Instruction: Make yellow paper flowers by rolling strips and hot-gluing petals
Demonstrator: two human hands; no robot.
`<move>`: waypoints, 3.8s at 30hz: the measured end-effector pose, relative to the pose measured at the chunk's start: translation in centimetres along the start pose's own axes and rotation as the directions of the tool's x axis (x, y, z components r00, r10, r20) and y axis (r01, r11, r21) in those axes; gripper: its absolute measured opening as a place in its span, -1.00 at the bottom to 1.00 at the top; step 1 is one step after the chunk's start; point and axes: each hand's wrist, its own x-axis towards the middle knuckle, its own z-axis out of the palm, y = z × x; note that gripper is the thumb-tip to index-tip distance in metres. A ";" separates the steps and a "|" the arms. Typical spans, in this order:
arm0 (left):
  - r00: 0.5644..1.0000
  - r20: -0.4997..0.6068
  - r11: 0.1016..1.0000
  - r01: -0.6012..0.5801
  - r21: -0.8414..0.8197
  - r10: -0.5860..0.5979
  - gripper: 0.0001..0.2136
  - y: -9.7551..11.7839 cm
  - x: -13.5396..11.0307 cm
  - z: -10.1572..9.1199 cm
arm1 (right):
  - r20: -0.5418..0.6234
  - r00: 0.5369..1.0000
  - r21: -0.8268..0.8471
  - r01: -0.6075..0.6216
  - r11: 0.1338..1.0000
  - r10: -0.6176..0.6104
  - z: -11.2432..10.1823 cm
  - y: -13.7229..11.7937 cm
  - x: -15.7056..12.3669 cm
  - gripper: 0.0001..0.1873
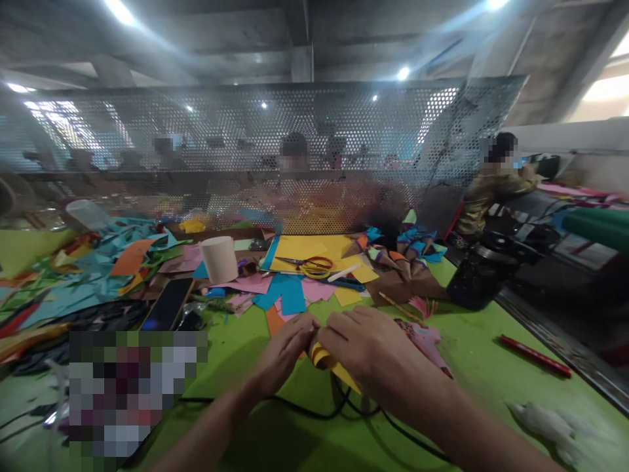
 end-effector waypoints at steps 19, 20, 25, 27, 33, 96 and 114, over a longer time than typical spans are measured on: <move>0.997 0.031 0.992 -0.067 0.108 0.064 -0.67 0.5 0.1 -0.1 | -0.004 1.000 -0.037 0.006 0.999 -0.006 -0.4 -0.4 0.2 -0.85; 0.997 0.030 0.992 -0.069 0.108 0.066 -0.67 0.5 0.1 -0.1 | -0.001 1.000 -0.066 0.012 0.998 -0.012 -0.4 -0.4 0.2 -0.87; 0.997 0.035 0.993 -0.078 0.090 0.075 -0.66 0.6 0.2 -0.1 | 0.016 0.999 -0.150 0.044 0.988 -0.042 -0.5 -0.4 0.5 -0.89; 0.997 0.035 0.994 -0.068 0.091 0.065 -0.65 0.5 0.1 -0.1 | 0.024 0.998 -0.152 0.057 0.987 -0.054 -0.4 -0.4 0.6 -0.88; 0.998 0.043 0.996 -0.053 0.072 0.050 -0.62 0.5 0.1 0.0 | 0.060 0.996 -0.175 0.076 0.982 -0.066 -0.6 -0.5 0.8 -0.86; 0.964 -0.267 0.994 -0.021 -0.105 -0.008 -0.70 -1.0 0.5 0.6 | -0.156 0.962 0.255 -0.181 0.950 0.225 -0.3 0.3 -0.3 -0.82; 0.964 -0.265 0.999 0.018 -0.041 -0.029 -0.70 -0.6 0.5 0.5 | -0.123 0.974 0.296 -0.149 0.943 0.192 0.2 0.1 1.1 -0.84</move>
